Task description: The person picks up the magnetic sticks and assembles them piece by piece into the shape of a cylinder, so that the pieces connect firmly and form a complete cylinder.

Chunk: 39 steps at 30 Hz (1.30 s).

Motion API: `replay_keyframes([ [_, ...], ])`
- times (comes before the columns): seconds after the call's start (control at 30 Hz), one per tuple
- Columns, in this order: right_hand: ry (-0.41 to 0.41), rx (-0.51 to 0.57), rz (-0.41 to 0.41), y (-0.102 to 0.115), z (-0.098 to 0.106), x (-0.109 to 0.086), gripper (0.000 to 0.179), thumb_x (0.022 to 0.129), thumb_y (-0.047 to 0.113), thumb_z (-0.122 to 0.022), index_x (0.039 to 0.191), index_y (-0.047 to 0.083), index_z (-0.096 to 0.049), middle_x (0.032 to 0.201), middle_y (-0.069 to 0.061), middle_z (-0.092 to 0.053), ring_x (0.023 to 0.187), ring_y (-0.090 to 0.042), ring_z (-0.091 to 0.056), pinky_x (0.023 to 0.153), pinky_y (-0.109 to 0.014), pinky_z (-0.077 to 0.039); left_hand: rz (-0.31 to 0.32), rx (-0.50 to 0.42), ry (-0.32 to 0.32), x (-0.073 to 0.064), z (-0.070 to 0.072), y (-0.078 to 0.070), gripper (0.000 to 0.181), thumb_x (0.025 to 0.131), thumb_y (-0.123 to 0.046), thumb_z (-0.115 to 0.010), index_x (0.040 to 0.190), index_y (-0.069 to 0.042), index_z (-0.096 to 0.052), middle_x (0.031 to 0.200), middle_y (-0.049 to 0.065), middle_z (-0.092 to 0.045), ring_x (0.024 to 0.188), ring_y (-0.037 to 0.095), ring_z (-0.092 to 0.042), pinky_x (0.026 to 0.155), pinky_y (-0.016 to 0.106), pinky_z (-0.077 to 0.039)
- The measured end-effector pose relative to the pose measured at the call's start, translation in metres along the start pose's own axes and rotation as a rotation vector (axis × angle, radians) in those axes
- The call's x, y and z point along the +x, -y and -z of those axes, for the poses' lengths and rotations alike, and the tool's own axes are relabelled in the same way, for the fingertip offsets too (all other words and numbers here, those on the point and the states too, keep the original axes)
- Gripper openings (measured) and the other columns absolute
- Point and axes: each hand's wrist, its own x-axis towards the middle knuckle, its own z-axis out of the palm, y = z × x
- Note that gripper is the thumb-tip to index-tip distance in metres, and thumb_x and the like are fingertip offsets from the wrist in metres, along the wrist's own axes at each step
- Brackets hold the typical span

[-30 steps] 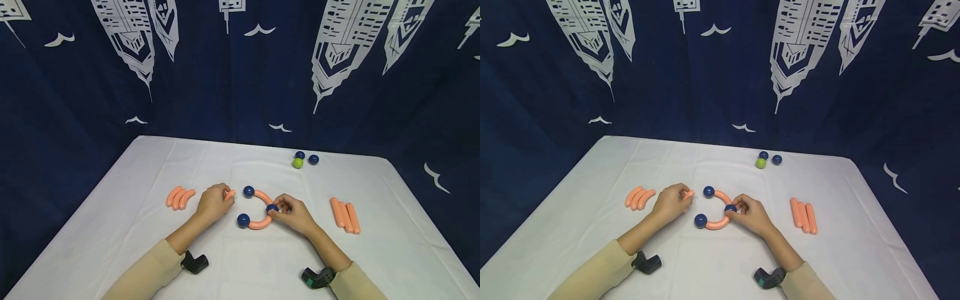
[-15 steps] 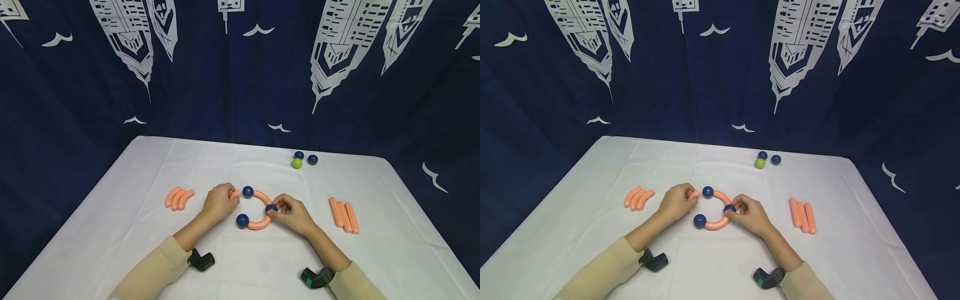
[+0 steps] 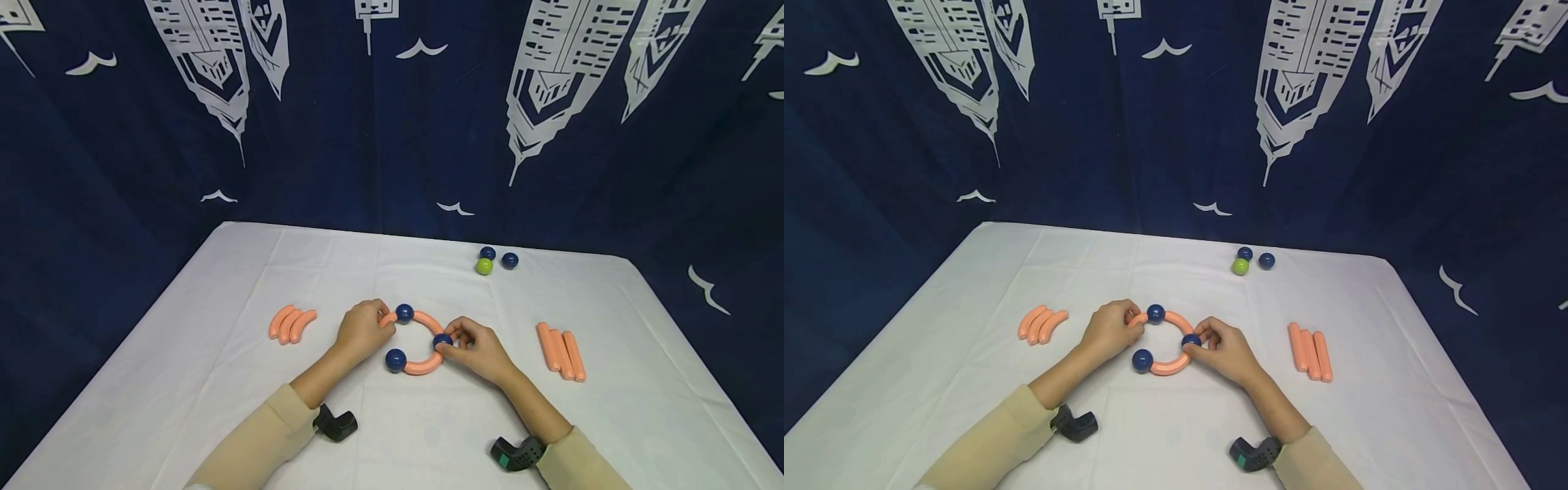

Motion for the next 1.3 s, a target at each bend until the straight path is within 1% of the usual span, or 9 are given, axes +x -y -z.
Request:
replay_keyframes([
  [0.27, -0.004, -0.003, 0.004, 0.0001, -0.0004, -0.0006, 0.023, 0.081, 0.020, -0.081, 0.095, 0.010, -0.065, 0.074, 0.004, -0.056, 0.062, -0.011, -0.047, 0.056, -0.024, -0.038, 0.003, -0.020, 0.007, -0.0025, -0.0032, 0.0034, 0.016, 0.076, -0.012, -0.069, 0.091, -0.006, -0.069, 0.070, -0.001, -0.052, 0.059, 0.012, -0.048, 0.053, 0.026, -0.041],
  [0.43, -0.008, -0.008, 0.000, 0.0002, -0.0003, -0.0009, 0.023, 0.080, 0.021, -0.081, 0.095, 0.011, -0.065, 0.074, 0.004, -0.056, 0.062, -0.011, -0.047, 0.056, -0.024, -0.038, 0.005, -0.019, 0.026, -0.0045, -0.0050, 0.0044, 0.016, 0.079, -0.016, -0.068, 0.093, -0.008, -0.069, 0.069, -0.004, -0.051, 0.058, 0.009, -0.049, 0.053, 0.026, -0.041],
  [0.6, -0.007, -0.005, -0.005, 0.0003, -0.0003, -0.0011, 0.024, 0.081, 0.021, -0.081, 0.095, 0.011, -0.065, 0.075, 0.004, -0.057, 0.062, -0.011, -0.047, 0.056, -0.024, -0.038, 0.002, -0.038, 0.034, -0.0062, -0.0066, 0.0055, 0.016, 0.078, -0.015, -0.067, 0.092, -0.007, -0.066, 0.070, -0.003, -0.051, 0.057, 0.008, -0.050, 0.051, 0.025, -0.041],
  [0.93, -0.003, -0.002, -0.010, 0.0009, 0.0004, -0.0006, 0.024, 0.081, 0.021, -0.081, 0.095, 0.010, -0.065, 0.074, 0.003, -0.056, 0.062, -0.012, -0.047, 0.056, -0.024, -0.038, 0.007, -0.008, 0.057, -0.0083, -0.0088, 0.0055, 0.019, 0.079, -0.019, -0.067, 0.094, -0.008, -0.064, 0.069, -0.004, -0.049, 0.055, 0.010, -0.047, 0.048, 0.025, -0.039],
  [1.17, 0.001, 0.000, -0.018, 0.0004, -0.0001, 0.0004, 0.024, 0.081, 0.022, -0.081, 0.095, 0.010, -0.066, 0.074, 0.003, -0.056, 0.062, -0.012, -0.047, 0.057, -0.024, -0.038, 0.011, 0.016, 0.052, -0.0092, -0.0095, 0.0082, 0.018, 0.075, -0.020, -0.069, 0.089, -0.012, -0.061, 0.068, -0.005, -0.049, 0.056, 0.009, -0.046, 0.049, 0.026, -0.038],
  [1.3, -0.001, 0.002, -0.022, 0.0007, 0.0000, 0.0002, 0.024, 0.080, 0.022, -0.081, 0.095, 0.010, -0.066, 0.073, 0.003, -0.056, 0.062, -0.011, -0.047, 0.057, -0.024, -0.038, 0.005, 0.014, 0.045, -0.0094, -0.0095, 0.0088, 0.018, 0.076, -0.022, -0.069, 0.087, -0.012, -0.060, 0.068, -0.006, -0.049, 0.056, 0.009, -0.047, 0.049, 0.026, -0.038],
])
